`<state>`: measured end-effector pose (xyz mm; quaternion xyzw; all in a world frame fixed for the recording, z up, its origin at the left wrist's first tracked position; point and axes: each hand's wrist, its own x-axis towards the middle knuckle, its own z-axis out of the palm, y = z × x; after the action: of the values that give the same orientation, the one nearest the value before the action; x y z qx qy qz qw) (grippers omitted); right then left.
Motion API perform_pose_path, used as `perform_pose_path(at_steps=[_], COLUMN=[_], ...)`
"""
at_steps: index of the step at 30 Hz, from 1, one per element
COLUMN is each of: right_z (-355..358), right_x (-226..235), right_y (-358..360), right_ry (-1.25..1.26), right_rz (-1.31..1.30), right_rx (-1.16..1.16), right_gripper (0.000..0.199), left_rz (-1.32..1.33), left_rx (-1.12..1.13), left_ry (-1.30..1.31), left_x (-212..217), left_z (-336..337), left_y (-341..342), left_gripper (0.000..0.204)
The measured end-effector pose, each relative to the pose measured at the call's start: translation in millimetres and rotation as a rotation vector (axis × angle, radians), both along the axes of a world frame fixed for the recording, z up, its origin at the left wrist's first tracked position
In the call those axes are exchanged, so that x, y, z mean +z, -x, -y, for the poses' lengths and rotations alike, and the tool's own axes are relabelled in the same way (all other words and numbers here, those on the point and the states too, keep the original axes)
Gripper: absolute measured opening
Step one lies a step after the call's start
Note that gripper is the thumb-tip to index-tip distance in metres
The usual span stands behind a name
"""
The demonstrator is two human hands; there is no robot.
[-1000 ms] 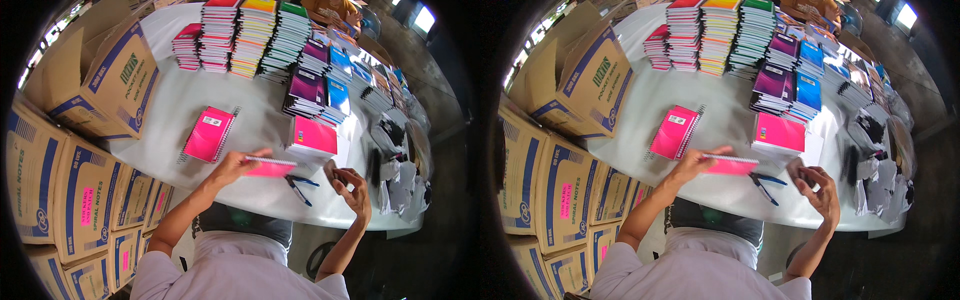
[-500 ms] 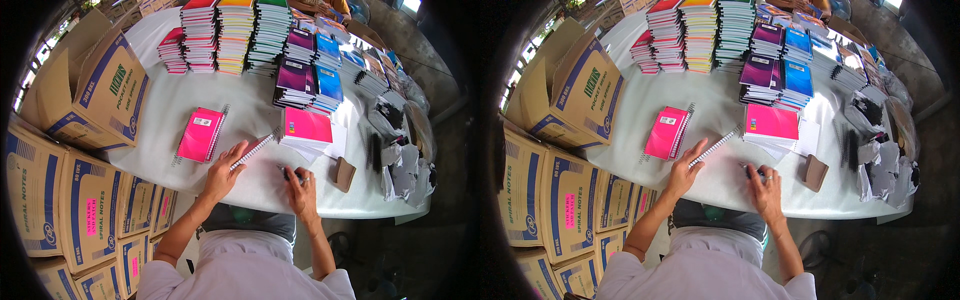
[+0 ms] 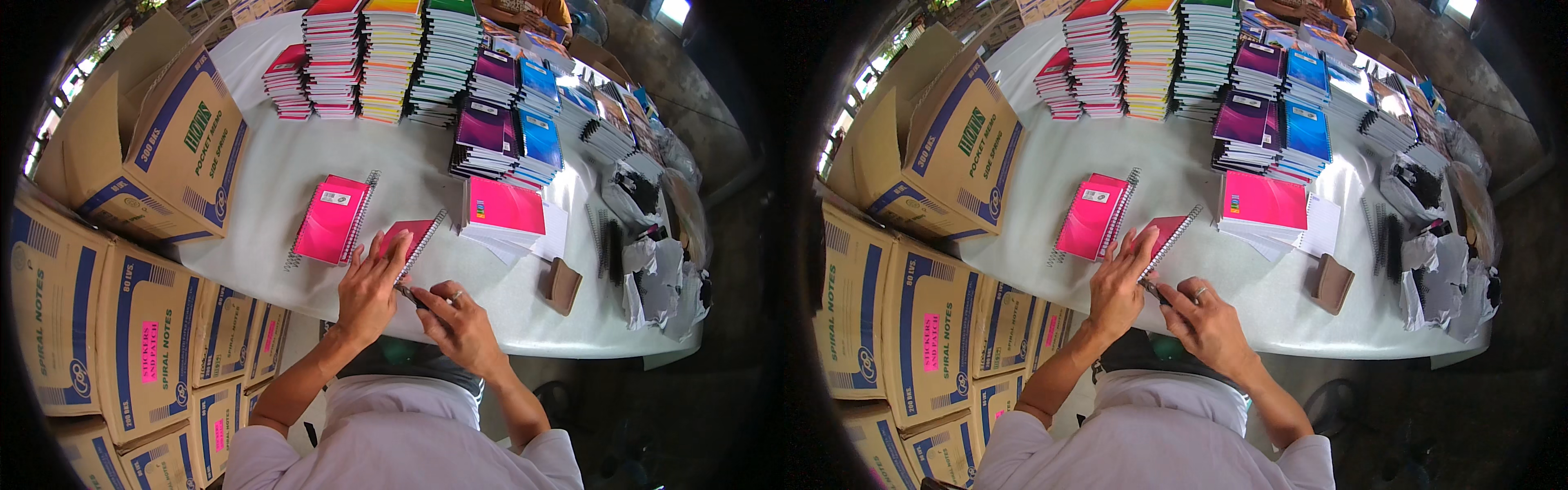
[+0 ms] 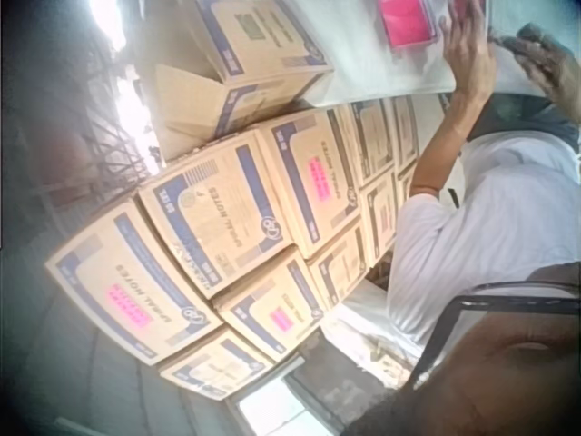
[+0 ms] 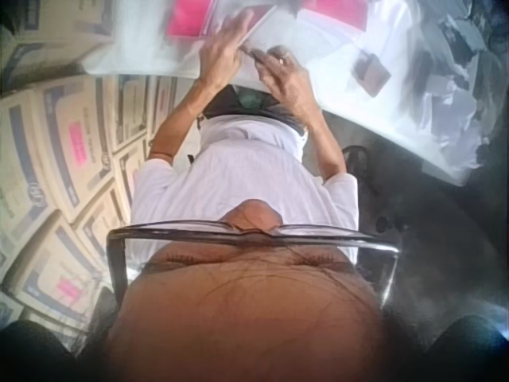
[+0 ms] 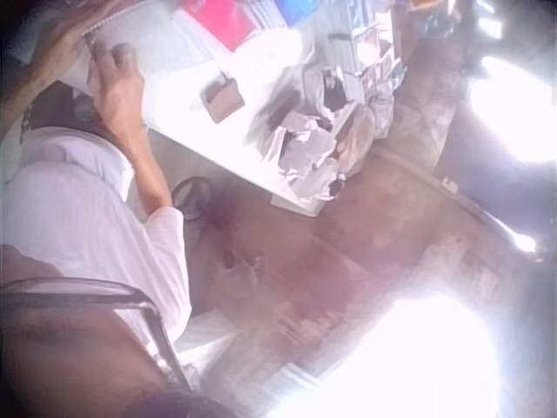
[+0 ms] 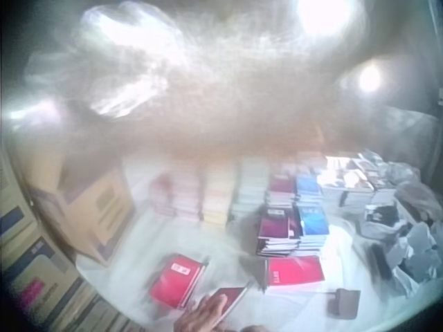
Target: The person prepares notebooks by using pliers to trim the wire coils and then places the notebooks into a white paper wrapper.
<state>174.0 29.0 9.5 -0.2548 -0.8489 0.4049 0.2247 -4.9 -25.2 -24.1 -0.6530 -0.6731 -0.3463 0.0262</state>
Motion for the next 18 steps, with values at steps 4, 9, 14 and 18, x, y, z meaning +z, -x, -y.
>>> perform_pose_path(at_steps=[4,9,14,18], right_z=[-16,-24,-41,-76], right_x=[17,-1,-43,-14], right_y=[-3,-16,-45,-38], right_ry=[0.858,0.178,-0.463,-0.426], right_rz=[0.057,0.047,0.309,0.102], right_rx=[0.099,0.004,0.029,0.088], right_gripper=[0.031,0.030,0.036,0.043], left_rz=[-0.079,-0.227,-0.234,-0.201], left_rx=[0.013,0.092,-0.002,-0.001], left_ry=[-0.014,-0.063,0.239,0.231], left_x=[9,36,6,13], left_z=[6,7,2,1], left_y=[1,29,106,104], left_gripper=[0.070,0.068,0.080,0.092])
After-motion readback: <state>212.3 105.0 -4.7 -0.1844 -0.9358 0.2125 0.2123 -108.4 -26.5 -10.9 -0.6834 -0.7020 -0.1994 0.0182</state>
